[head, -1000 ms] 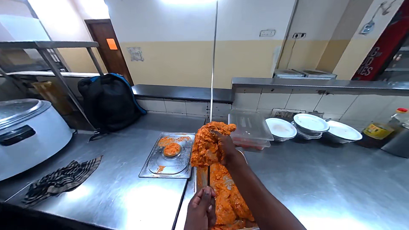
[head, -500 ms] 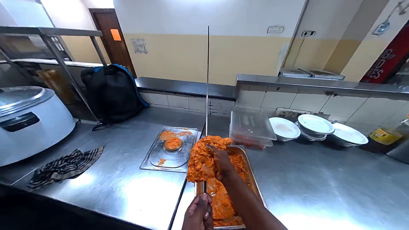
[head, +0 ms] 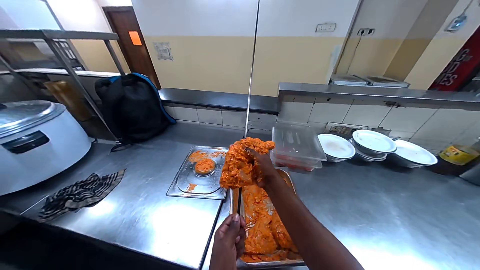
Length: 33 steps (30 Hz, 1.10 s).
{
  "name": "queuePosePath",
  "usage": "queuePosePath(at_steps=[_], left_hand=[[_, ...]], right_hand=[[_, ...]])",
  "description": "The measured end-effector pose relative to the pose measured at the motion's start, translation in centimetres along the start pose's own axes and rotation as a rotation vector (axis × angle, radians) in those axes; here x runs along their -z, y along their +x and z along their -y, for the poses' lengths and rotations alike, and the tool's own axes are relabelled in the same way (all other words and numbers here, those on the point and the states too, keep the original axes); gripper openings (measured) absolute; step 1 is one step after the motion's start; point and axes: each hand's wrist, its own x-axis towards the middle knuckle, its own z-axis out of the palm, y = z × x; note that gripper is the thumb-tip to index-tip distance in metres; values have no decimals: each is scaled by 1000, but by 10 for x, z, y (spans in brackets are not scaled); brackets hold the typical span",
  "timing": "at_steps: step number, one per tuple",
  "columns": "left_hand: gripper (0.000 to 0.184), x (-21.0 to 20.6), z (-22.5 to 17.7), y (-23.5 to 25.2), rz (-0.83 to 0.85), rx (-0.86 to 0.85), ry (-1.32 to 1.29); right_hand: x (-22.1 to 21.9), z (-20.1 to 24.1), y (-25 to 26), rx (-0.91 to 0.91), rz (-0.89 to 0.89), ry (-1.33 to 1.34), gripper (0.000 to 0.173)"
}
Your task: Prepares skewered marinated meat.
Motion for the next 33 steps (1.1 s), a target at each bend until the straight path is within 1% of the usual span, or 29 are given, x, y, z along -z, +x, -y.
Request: queuePosePath(at_steps=[5, 6, 7, 8, 10, 11, 12, 13, 14, 16, 17, 20, 23, 24, 25, 27, 29, 31, 33], left_hand=[[39, -5, -5, 23, -87, -70, 44], [39, -3, -5, 26, -100, -84, 55], [39, 0, -4, 28, -113, -104, 70], [39, 5, -3, 30, -127, -130, 86], [39, 19, 3, 33, -154, -198, 113], [39, 26, 7, 34, -170, -227, 135], [39, 33, 11, 33, -186, -246, 159], [38, 40, 16, 32, -202, -257, 181], [38, 46, 21, 29, -218, -263, 195], [38, 54, 28, 23, -235, -267, 208], [38, 58, 31, 20, -235, -265, 204], [39, 66, 41, 12, -223, -233, 183], [38, 74, 46, 8, -239, -234, 194], [37, 77, 46, 8, -242, -237, 202], [37, 79, 47, 7, -250, -238, 212], [36, 82, 47, 7, -263, -244, 220], [36, 81, 45, 8, -266, -246, 224], [36, 78, 44, 10, -264, -241, 228], [36, 77, 41, 13, -257, -253, 231]], right_hand=[[-6, 11, 17, 78, 87, 50, 12], [-4, 12, 15, 87, 109, 29, 15], [0, 12, 11, 86, 148, -18, 23], [7, 9, 9, 75, 190, -71, 32], [29, -10, 16, 4, 264, -162, 35], [43, -28, 27, -45, 309, -213, 34], [59, -50, 39, -98, 328, -310, 32], [74, -74, 51, -158, 332, -486, 28], [87, -96, 60, -235, 332, -713, 30], [98, -125, 73, -372, 306, -1107, 39], [99, -133, 78, -387, 282, -1216, 43], [98, -155, 94, -326, 264, -1378, 58], [97, -179, 100, -287, 362, -1492, 67], [96, -185, 94, -261, 415, -1527, 66], [94, -191, 84, -221, 471, -1549, 59], [88, -199, 59, -145, 590, -1590, 39], [84, -200, 39, -86, 690, -1627, 35], [86, -198, 36, -110, 737, -1591, 31], [90, -183, 44, -214, 684, -1441, 28]])
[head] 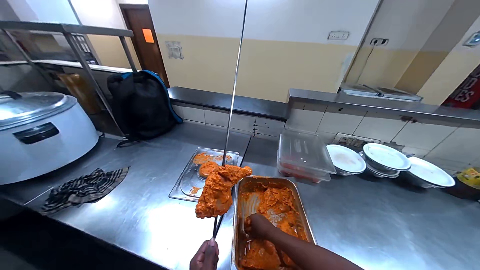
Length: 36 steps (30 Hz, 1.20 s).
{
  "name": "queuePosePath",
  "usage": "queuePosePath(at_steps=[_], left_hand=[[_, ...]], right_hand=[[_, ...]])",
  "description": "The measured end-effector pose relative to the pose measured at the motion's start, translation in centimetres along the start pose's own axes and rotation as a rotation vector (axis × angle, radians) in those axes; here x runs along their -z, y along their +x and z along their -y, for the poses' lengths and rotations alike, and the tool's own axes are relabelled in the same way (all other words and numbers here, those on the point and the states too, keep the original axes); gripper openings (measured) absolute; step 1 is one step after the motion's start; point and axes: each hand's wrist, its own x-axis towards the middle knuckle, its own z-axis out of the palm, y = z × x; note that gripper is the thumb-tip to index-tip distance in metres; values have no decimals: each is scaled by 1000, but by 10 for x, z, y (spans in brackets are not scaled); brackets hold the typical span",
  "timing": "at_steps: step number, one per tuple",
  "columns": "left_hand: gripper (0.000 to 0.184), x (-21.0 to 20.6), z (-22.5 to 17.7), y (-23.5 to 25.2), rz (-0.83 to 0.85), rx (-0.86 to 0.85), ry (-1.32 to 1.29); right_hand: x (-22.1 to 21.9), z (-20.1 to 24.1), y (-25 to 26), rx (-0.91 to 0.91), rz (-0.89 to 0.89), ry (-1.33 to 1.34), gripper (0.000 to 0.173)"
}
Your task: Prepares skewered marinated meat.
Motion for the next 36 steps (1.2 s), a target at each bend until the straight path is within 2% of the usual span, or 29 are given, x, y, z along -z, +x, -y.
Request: queuePosePath(at_steps=[3, 5, 7, 9, 11, 12, 14, 16, 18, 23, 25, 30, 32, 35, 36], left_hand=[[35, -1, -3, 7, 8, -20, 22], [34, -5, -5, 12, 17, -25, 33], [33, -13, -10, 17, 25, -23, 47], [33, -27, -18, 18, 24, -3, 70], [32, -40, -26, 18, 36, 4, 74], [32, -46, -30, 19, 45, 10, 71], [31, -53, -36, 18, 66, 21, 67], [30, -57, -39, 16, 85, 30, 68], [32, -60, -41, 16, 110, 35, 56], [31, -63, -40, 14, 144, -3, 63], [32, -64, -38, 12, 137, 3, 65], [30, -62, -36, 10, 145, 2, 60], [30, -62, -37, 12, 158, -1, 58], [31, -64, -38, 8, 159, 38, 36], [31, -64, -39, 8, 171, 44, 26]], right_hand=[[48, 7, -31, -90, -130, 409, 27], [92, 33, -72, 7, -273, 559, 25], [130, 69, -112, 146, -466, 557, 21], [140, 100, -135, 305, -779, 469, 15], [131, 114, -124, 493, -1086, 282, 19], [124, 115, -111, 545, -1138, 188, 23], [107, 104, -85, 556, -1074, 57, 30], [90, 91, -71, 581, -1160, 31, 32], [76, 85, -67, 617, -1276, 40, 35], [44, 75, -76, 644, -1308, -75, 39], [37, 73, -81, 645, -1263, -108, 38], [31, 60, -85, 737, -1285, -255, 41], [42, 55, -83, 764, -1316, -326, 45], [53, 51, -80, 717, -1231, -290, 57], [57, 52, -80, 687, -1261, -253, 64]])
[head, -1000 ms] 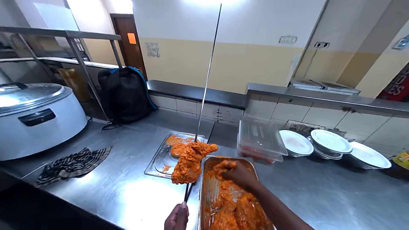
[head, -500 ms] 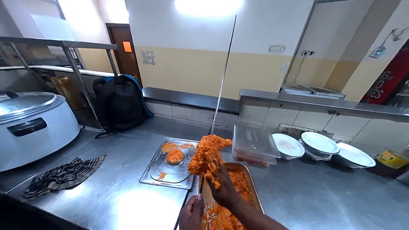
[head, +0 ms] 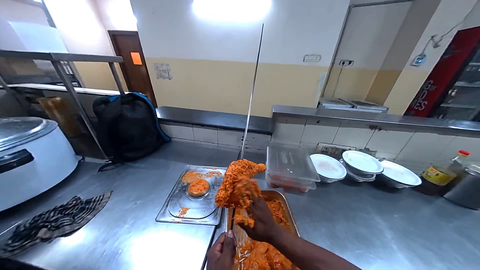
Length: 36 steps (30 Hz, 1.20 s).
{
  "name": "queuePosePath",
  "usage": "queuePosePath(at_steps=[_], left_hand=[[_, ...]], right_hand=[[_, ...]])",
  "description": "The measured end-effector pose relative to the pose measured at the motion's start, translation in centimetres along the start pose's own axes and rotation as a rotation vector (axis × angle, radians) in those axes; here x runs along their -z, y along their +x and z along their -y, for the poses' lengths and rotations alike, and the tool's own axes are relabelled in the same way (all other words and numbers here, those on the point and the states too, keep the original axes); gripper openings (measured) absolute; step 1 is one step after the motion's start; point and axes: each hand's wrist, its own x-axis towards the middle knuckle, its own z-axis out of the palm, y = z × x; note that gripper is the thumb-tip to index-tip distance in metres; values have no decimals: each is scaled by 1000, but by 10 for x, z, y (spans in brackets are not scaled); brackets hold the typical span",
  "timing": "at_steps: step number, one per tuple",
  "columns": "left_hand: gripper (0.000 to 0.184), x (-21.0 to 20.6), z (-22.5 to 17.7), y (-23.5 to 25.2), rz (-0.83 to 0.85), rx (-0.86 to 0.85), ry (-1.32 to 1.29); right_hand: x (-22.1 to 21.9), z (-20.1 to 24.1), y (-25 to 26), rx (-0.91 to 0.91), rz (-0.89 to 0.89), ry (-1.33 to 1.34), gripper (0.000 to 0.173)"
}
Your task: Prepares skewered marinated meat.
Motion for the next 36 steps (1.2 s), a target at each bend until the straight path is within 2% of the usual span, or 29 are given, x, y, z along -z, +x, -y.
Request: queuePosePath(at_steps=[2, 5, 8, 9, 11, 14, 18, 21, 23, 24, 26, 29, 31, 32, 34, 36], left_hand=[[31, -1, -1, 1, 19, -3, -15], [31, 1, -3, 0, 10, -12, 0], [28, 1, -1, -1, -30, -71, 71], [27, 2, -1, -1, -43, -100, 109], [25, 2, -4, 1, -54, -142, 168], [24, 0, 0, -2, -65, -158, 219], [24, 0, 1, -3, -68, -171, 243], [24, 2, 2, -4, -67, -182, 256], [24, 2, 6, -9, -72, -164, 255], [24, 3, 6, -10, -66, -161, 249], [24, 4, 4, -8, -59, -163, 239], [23, 5, 7, -12, -47, -149, 217], [22, 6, 7, -11, -40, -160, 197], [22, 5, 7, -12, -38, -157, 190], [22, 5, 7, -15, -35, -142, 190], [22, 7, 7, -14, -32, -153, 194]], right_hand=[[3, -3, 13, -80, -15, 31, 73], [15, -3, 34, -177, 8, 148, 70], [43, 2, 66, -268, 225, 167, 54], [49, 3, 75, -259, 253, 142, 52], [53, 7, 86, -117, 251, 69, 47], [55, 20, 93, 64, 489, 3, 31], [63, 33, 95, 149, 638, 2, 27], [70, 28, 105, 172, 597, -39, 26], [78, 22, 114, 71, 746, -53, 29], [83, 21, 119, 34, 760, -50, 31], [87, 12, 125, 45, 642, -50, 32], [92, 1, 132, -75, 772, -69, 40], [94, -3, 129, -54, 614, -67, 37], [95, -5, 127, -59, 622, -67, 37], [100, -1, 129, -143, 800, -55, 42], [111, 9, 134, -195, 803, -38, 43]])
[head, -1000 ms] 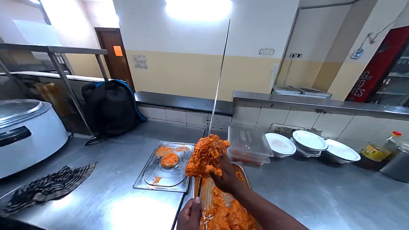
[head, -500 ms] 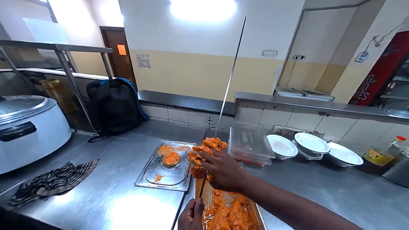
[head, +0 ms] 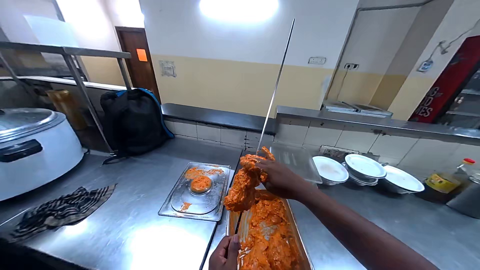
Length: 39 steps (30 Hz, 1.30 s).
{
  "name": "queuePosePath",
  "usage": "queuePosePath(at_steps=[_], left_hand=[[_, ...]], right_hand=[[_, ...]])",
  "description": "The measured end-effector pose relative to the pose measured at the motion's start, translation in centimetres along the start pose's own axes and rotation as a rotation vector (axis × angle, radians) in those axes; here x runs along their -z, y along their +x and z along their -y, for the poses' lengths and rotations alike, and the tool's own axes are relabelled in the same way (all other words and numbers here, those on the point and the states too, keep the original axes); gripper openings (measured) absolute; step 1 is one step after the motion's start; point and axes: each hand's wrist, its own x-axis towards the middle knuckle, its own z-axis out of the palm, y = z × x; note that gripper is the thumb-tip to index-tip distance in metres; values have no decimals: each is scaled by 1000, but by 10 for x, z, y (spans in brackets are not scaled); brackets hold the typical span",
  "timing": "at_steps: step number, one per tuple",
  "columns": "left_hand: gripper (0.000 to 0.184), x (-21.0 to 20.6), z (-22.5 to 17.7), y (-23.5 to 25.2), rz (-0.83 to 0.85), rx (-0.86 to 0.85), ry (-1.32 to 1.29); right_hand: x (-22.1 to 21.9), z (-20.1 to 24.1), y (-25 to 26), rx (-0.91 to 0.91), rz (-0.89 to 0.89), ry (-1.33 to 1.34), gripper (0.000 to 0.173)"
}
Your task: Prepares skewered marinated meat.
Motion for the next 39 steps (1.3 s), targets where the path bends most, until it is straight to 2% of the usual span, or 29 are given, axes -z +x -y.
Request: queuePosePath(at_steps=[2, 6, 8, 11, 13, 17, 20, 22, 25, 26, 29, 32, 35, 38, 39], left_hand=[[22, -1, 1, -1, -11, -3, 6], [23, -3, -1, -3, -38, -45, 58], [23, -5, -2, -5, -55, -52, 79], [22, -5, -4, -8, -55, -59, 111], [23, -2, -4, -9, -52, -71, 127], [24, 1, -4, -13, -44, -83, 149], [23, 3, -5, -12, -46, -86, 158], [22, 3, -3, -14, -48, -72, 157], [23, 4, -3, -12, -40, -85, 160], [24, 4, -3, -11, -36, -81, 164], [24, 3, -4, -11, -35, -66, 161], [22, 3, -5, -10, -36, -51, 159], [22, 3, -6, -13, -32, -31, 153], [22, 3, -5, -12, -34, -53, 149], [22, 2, -5, -13, -35, -50, 145]], right_hand=[[15, 12, -6, -25, -11, 3, 42], [23, 21, -2, 70, -176, -47, 18], [18, 25, 9, 107, -199, -31, 13], [16, 30, 20, 135, -47, 30, 18], [22, 28, 26, 118, 60, 42, 13], [34, 18, 28, 3, 62, 20, 17], [38, 18, 22, -24, -31, 39, 19], [36, 20, 20, -54, 25, 44, 20], [32, 27, 14, 24, -61, 88, 12], [28, 33, 13, 63, -46, 95, 11], [11, 54, 16, 75, 188, 24, 13], [6, 65, 16, 110, 156, 0, 13], [1, 71, 20, 96, 284, 42, 14], [-1, 75, 20, 128, 190, 92, 14], [-4, 75, 22, 123, 218, 101, 15]])
